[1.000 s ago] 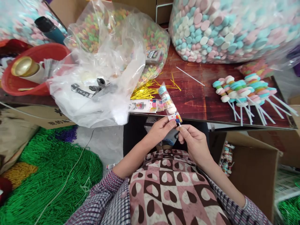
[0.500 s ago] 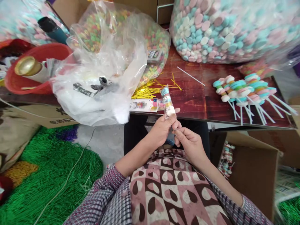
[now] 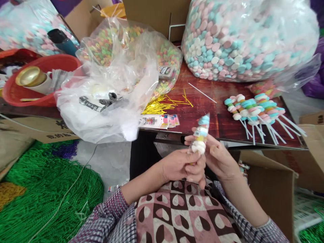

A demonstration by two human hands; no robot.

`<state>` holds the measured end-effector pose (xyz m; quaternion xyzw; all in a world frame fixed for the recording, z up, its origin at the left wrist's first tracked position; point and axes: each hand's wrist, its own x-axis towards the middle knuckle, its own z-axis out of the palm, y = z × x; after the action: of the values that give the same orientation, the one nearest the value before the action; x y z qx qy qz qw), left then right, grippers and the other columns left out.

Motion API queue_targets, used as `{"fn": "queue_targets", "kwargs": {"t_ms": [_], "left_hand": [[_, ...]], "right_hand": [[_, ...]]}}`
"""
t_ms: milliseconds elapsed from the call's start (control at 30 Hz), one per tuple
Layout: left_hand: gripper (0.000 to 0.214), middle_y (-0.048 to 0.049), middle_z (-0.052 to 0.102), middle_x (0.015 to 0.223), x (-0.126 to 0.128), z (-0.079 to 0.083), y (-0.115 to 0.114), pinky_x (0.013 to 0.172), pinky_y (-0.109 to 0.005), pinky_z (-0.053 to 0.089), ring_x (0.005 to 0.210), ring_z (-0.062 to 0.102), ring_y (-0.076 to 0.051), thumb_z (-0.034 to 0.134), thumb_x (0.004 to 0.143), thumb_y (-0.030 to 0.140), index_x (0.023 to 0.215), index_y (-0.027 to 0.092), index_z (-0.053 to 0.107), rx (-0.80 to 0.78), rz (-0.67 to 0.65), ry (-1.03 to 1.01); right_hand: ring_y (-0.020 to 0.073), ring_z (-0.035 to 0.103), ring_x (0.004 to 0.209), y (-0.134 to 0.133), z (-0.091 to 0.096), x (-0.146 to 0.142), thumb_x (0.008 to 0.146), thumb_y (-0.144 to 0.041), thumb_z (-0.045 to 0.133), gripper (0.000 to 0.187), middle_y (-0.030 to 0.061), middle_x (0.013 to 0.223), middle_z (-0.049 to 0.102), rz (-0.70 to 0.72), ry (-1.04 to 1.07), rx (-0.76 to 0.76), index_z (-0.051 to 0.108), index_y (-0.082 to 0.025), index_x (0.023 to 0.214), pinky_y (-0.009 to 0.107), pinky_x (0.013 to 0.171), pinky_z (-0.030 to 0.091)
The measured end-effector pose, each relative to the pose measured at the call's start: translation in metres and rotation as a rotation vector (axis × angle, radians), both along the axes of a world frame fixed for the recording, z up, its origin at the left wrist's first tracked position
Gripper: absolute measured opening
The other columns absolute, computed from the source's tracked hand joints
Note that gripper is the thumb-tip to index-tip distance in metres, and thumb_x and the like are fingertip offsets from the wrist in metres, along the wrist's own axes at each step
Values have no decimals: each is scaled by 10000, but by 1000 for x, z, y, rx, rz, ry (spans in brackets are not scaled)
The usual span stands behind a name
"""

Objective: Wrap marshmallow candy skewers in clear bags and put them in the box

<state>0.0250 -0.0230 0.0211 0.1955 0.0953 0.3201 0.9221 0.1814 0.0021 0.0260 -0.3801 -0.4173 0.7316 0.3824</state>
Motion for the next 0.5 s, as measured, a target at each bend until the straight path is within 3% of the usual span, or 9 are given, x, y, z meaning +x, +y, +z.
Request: {"fn": "queue_targets", "kwargs": {"t_ms": [67, 133, 267, 333, 400, 500], "left_hand": [[445, 99, 304, 469, 5, -1, -2, 534, -301, 495, 361, 369, -78, 678, 775, 567, 670, 179, 488, 13, -66, -3], [458, 102, 297, 471, 5, -2, -1, 542, -306, 493, 368, 349, -80, 649, 776, 609, 687, 189, 491, 49, -5, 155], [335, 39, 484, 581, -4, -3, 5, 634, -276, 444, 540, 482, -127, 578, 854, 539, 829, 205, 591, 294, 389, 878], [278, 9, 573, 697, -8, -4, 7, 661, -263, 411, 643, 529, -140, 596, 854, 490, 879, 214, 614, 405, 517, 1103], [311, 18, 549, 646, -9, -5, 8, 633, -261, 403, 592, 504, -130, 573, 861, 516, 851, 207, 593, 394, 487, 1054], [401, 92, 332, 482, -8, -9, 5, 564, -270, 425, 417, 328, -86, 527, 863, 592, 778, 200, 508, 234, 261, 657]], "right_hand": [[253, 691, 889, -1, 0, -8, 674, -577, 768, 592, 73, 1002, 741, 50, 96, -81, 666, -266, 1168, 399, 799, 553], [228, 693, 818, -1, -3, -18, 684, -508, 787, 474, 42, 899, 745, -15, 126, -132, 687, -269, 1081, 382, 773, 559], [171, 666, 758, 2, -11, -31, 678, -365, 821, 277, 16, 862, 739, -306, 31, -59, 697, -245, 894, 322, 758, 548], [166, 661, 796, 4, -12, -31, 692, -342, 817, 232, 20, 879, 740, -384, -17, 22, 695, -233, 856, 315, 790, 540], [160, 649, 776, 6, -9, -26, 711, -340, 807, 243, 27, 921, 744, -340, -41, 56, 701, -234, 903, 304, 743, 541], [139, 606, 652, 9, -2, -15, 679, -343, 831, 389, 36, 946, 743, -156, -43, 36, 699, -243, 1031, 273, 582, 508]]}}
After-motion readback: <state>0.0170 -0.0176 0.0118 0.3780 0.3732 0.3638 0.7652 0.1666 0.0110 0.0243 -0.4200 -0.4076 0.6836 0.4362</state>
